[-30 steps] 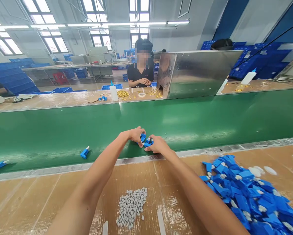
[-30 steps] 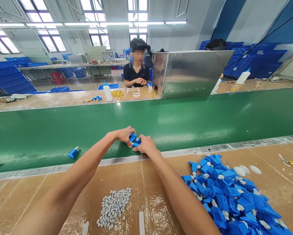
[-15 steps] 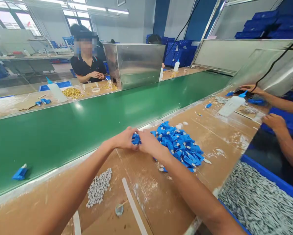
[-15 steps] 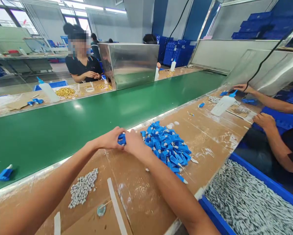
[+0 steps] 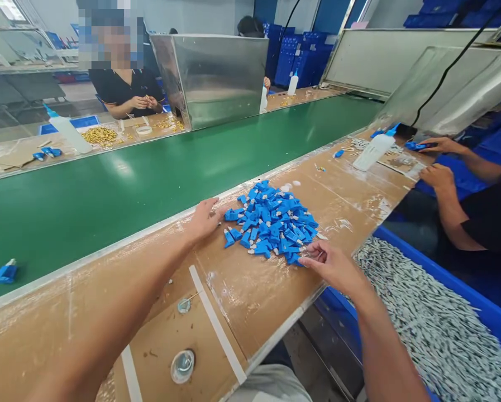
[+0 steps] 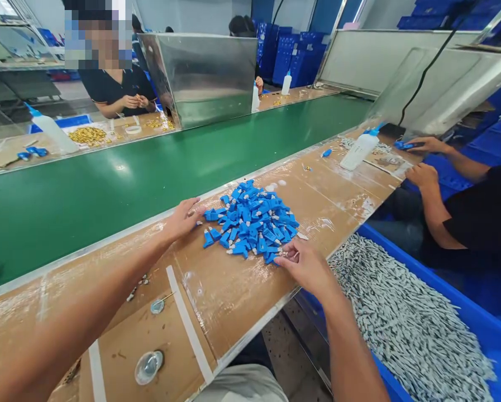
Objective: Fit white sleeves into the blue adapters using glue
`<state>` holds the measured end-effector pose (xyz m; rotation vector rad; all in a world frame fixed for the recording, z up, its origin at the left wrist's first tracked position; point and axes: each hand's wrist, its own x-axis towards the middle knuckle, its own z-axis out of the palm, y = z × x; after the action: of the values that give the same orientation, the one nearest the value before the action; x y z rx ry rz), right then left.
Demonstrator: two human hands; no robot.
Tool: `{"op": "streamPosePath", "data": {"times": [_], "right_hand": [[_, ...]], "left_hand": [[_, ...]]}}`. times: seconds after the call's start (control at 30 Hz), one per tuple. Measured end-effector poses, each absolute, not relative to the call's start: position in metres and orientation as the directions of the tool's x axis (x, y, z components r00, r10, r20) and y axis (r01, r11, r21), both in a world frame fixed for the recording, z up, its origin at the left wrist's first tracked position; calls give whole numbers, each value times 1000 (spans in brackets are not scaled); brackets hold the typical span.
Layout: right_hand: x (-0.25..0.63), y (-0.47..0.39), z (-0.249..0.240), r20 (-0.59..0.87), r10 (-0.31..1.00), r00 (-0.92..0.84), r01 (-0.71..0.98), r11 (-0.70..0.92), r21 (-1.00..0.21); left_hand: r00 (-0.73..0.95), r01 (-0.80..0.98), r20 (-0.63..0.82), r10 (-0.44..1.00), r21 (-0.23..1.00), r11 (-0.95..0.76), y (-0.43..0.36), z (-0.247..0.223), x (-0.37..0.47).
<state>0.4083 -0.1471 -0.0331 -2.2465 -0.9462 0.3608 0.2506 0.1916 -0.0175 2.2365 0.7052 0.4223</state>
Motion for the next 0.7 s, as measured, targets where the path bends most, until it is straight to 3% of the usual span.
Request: {"op": "streamPosePath", "data": {"times": [0.17,0.33,0.4,0.47,0.53,0.7], "right_hand": [[390,-146,-63,67,695,716,553,-507,-662],[377,-162,-41,78,744,664,565,-431,-704],[362,-164,-21,25,810,586,511,-345,-788],[339,-158,-2,-22,874,485,413,-251,-875],[314,-142,14,17,903,429,369,-158,-916],[263,-104,28,157,955,250,405,44,-913]], "left_hand": [[794,347,78,604,757,-553,153,-24,267],[703,382,90,706,789,-481,139,8,240],[765,326,63,641,820,-470,122,26,208],[875,202,26,483,888,-413,94,44,173],[930,110,27,368,932,-345,62,59,141],[931,86,151,331,793,-604,13,68,92]]}}
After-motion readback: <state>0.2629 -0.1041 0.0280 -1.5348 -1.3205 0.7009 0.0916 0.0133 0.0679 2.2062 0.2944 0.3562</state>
